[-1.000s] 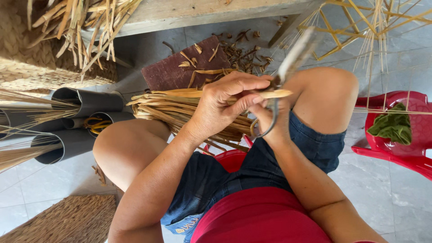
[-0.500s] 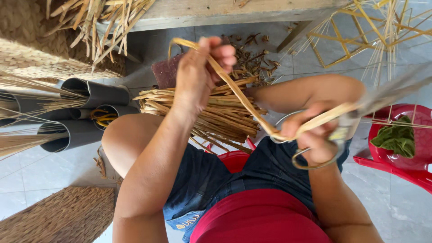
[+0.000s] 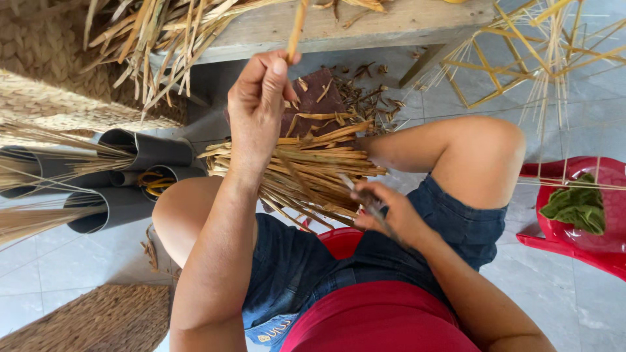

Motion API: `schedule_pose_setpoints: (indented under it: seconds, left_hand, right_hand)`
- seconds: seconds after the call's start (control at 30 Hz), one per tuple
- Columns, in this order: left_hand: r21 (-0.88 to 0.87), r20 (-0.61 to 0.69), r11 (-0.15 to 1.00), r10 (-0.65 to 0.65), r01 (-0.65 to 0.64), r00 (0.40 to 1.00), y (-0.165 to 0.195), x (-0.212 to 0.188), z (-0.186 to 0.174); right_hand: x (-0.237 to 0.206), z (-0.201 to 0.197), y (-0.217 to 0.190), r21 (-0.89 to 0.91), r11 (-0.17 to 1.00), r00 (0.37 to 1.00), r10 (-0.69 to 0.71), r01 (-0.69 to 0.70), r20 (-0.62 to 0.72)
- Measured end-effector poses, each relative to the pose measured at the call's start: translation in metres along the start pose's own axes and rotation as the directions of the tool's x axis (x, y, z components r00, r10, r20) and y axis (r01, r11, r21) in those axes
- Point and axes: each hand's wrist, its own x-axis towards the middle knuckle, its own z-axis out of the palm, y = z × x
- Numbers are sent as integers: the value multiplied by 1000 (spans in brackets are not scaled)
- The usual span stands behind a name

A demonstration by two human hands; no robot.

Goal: The person sits on a red stool and repeatedly picks up dried plant strips, trims their ends with scissors, and places the trimmed pieces on a wooden table. The person also occasionally adjusts the pile of trimmed strips on the table.

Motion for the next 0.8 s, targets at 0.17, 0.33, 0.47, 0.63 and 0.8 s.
schedule_pose_setpoints:
  seconds: [0.17,0.33,0.47,0.63,0.8]
  left_hand:
    - [265,113,964,-25,-6,993,2,-8,14]
    - [299,224,954,-47,-23,973,2,-13,37]
    - [317,330,938,30,-141,943,1,-18,50]
    - [385,335,916,-27,-111,942,-3,-19,51]
    - [78,353,955,-296,288,888,-7,-19,50]
  right_hand:
    - [25,-32,-30,163,986,967,73,-33,-244]
    - [29,-50,-59,41,992,945,128,-121,-301]
    - [31,-49,-57,-20,999,937,29,-39,-348]
    - [30,-47,-43,350,937,876,185,-20,-445]
    - [29,-35,-27,277,959,915,63,55,-399]
